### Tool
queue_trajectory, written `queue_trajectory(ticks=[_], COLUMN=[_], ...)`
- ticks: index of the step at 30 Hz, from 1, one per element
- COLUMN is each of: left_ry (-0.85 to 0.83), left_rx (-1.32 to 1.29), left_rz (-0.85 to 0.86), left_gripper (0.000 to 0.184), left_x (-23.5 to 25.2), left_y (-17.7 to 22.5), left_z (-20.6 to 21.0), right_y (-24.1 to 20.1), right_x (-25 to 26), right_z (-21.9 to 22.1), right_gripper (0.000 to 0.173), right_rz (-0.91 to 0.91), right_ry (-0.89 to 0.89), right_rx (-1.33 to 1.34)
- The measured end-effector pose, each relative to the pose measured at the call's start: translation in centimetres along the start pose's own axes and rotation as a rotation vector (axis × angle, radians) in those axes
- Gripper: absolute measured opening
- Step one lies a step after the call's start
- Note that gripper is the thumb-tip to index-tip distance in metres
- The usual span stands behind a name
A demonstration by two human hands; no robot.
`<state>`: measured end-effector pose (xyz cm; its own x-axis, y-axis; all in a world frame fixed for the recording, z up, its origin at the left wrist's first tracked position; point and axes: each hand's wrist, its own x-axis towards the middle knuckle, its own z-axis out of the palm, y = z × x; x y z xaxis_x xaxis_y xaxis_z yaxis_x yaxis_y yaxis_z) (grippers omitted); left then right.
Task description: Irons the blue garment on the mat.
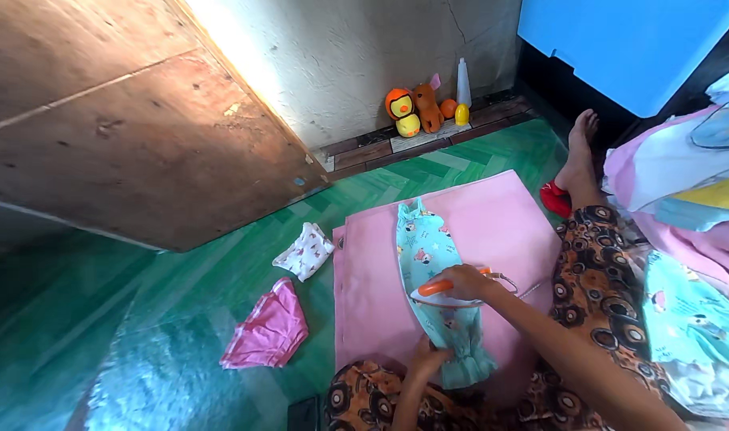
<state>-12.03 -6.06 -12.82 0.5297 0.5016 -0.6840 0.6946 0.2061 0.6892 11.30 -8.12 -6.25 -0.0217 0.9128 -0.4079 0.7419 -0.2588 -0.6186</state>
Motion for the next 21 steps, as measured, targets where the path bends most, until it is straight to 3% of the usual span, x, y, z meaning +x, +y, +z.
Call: queue_trajectory(ticks=[4,13,21], left_ry=[-0.010,-0.002,-0.013], left_rx=[-0.059,-0.042,-0.047], left_rz=[-0.004,-0.023,-0.094], left_gripper=[0.063,0.028,0.035], left_x=[-0.6,-0.5,-0.7], left_y=[-0.6,-1.1,-0.5], left_z=[0.5,0.5,1.2], right_y=[0.0,0.0,0.3], right_x=[-0.7,-3.2,-4.9], right_z=[0.6,2.1,3.6], right_gripper=[0.048,0.047,0.045], right_rz=[-0.005,-0.044,-0.076], right_ry=[-0.012,-0.059,-0.072], right_rx=[-0.016,-0.021,-0.022])
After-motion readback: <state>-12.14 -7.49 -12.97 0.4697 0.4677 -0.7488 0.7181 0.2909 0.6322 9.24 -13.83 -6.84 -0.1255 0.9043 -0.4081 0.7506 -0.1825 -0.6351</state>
